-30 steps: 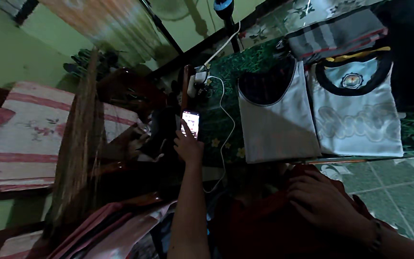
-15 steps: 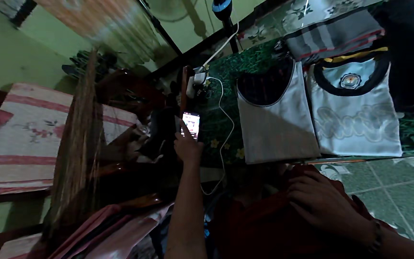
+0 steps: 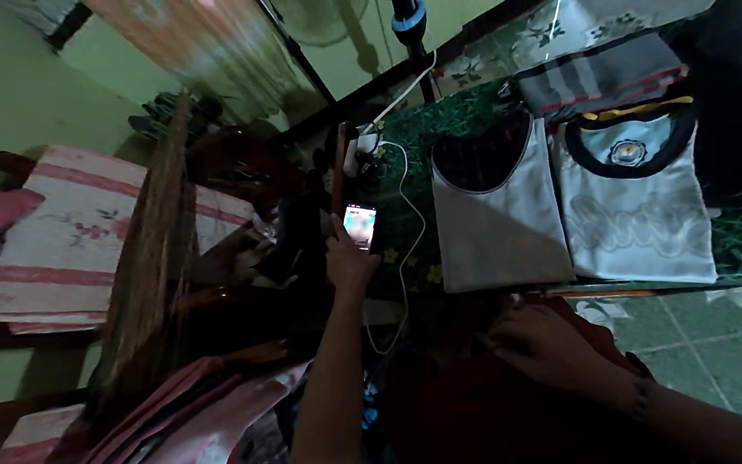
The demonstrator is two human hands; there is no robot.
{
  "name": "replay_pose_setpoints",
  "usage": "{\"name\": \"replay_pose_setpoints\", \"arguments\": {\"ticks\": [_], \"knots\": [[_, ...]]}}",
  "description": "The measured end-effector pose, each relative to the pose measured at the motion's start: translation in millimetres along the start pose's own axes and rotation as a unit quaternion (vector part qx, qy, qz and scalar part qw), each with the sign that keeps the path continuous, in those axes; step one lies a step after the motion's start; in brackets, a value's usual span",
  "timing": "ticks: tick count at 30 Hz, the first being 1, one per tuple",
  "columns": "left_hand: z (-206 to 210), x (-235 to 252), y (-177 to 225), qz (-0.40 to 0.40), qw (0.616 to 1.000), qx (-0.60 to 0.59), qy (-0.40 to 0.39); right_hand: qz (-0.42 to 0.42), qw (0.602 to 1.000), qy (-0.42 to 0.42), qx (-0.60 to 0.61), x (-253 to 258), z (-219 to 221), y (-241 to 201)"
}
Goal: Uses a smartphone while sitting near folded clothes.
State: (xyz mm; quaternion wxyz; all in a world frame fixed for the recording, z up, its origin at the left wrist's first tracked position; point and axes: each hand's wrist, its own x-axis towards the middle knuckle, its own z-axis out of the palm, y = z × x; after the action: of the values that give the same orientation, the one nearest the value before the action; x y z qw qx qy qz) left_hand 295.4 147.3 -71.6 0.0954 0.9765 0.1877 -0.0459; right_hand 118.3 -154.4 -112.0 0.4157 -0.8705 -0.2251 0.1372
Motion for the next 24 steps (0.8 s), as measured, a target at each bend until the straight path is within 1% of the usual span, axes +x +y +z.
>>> {"name": "replay_pose_setpoints", "arguments": {"ticks": [1,2,3,4,5,7,8,9,10,13,14,16,18,20,21,22,23,24], "knots": [[-2.2,-4.2,0.9,0.001,1.0,-0.023,-0.001,0.034,0.995,-0.018,0.094,14.5,-5.1,-10.9],[-3.8,-8.9,1.4,0.001,0.999,-0.044,-0.006,0.067,0.977,-0.023,0.199,29.5,-7.9,-22.6],[-5.0,-14.2,1.2,0.003,0.998,-0.066,-0.009,0.103,0.947,-0.019,0.305,45.0,-9.0,-35.3],[-5.7,-21.3,1.3,0.007,0.996,-0.089,-0.011,0.144,0.904,-0.005,0.403,60.5,-7.3,-46.1],[-8.1,-31.4,2.9,0.01,0.994,-0.112,-0.018,0.184,0.852,0.014,0.491,75.6,-3.0,-54.1],[-13.2,-55.8,7.3,0.022,0.986,-0.162,-0.023,0.226,0.744,0.058,0.626,101.3,12.7,-60.5],[-15.0,-69.7,10.0,0.028,0.981,-0.19,-0.023,0.226,0.707,0.071,0.666,109.9,20.5,-61.7],[-16.8,-84.6,12.9,0.035,0.976,-0.214,-0.028,0.213,0.69,0.078,0.687,115.6,27.3,-63.1],[-18.7,-100.5,16.2,0.039,0.971,-0.233,-0.034,0.196,0.687,0.088,0.694,119.0,32.3,-65.6],[-18.6,-144.7,23.9,0.073,0.961,-0.266,-0.02,0.117,0.704,0.125,0.689,114.8,40.1,-73.6],[-16.5,-156.3,26.3,0.085,0.96,-0.268,-0.001,0.102,0.718,0.138,0.675,108.6,39.0,-76.0],[-11.6,-173.1,30.4,0.109,0.955,-0.269,0.056,0.054,0.766,0.134,0.626,97.2,37.4,-69.3],[-9.3,-182.3,34.1,0.119,0.951,-0.269,0.097,0.026,0.776,0.122,0.618,92.6,33.4,-66.1],[-7.4,-185.7,34.9,0.127,0.946,-0.271,0.122,0.02,0.782,0.122,0.611,92.1,28.4,-66.4],[-6.0,-186.7,33.3,0.132,0.942,-0.277,0.133,0.023,0.783,0.122,0.609,92.9,27.6,-65.2],[-5.4,-187.4,31.2,0.138,0.938,-0.287,0.141,0.031,0.769,0.113,0.628,94.7,27.6,-63.7],[-5.3,-188.1,29.0,0.141,0.932,-0.302,0.143,0.027,0.745,0.095,0.66,96.3,27.9,-62.6],[-5.6,-189.1,26.5,0.141,0.926,-0.321,0.14,0.011,0.727,0.067,0.683,97.8,28.5,-59.8]]}}
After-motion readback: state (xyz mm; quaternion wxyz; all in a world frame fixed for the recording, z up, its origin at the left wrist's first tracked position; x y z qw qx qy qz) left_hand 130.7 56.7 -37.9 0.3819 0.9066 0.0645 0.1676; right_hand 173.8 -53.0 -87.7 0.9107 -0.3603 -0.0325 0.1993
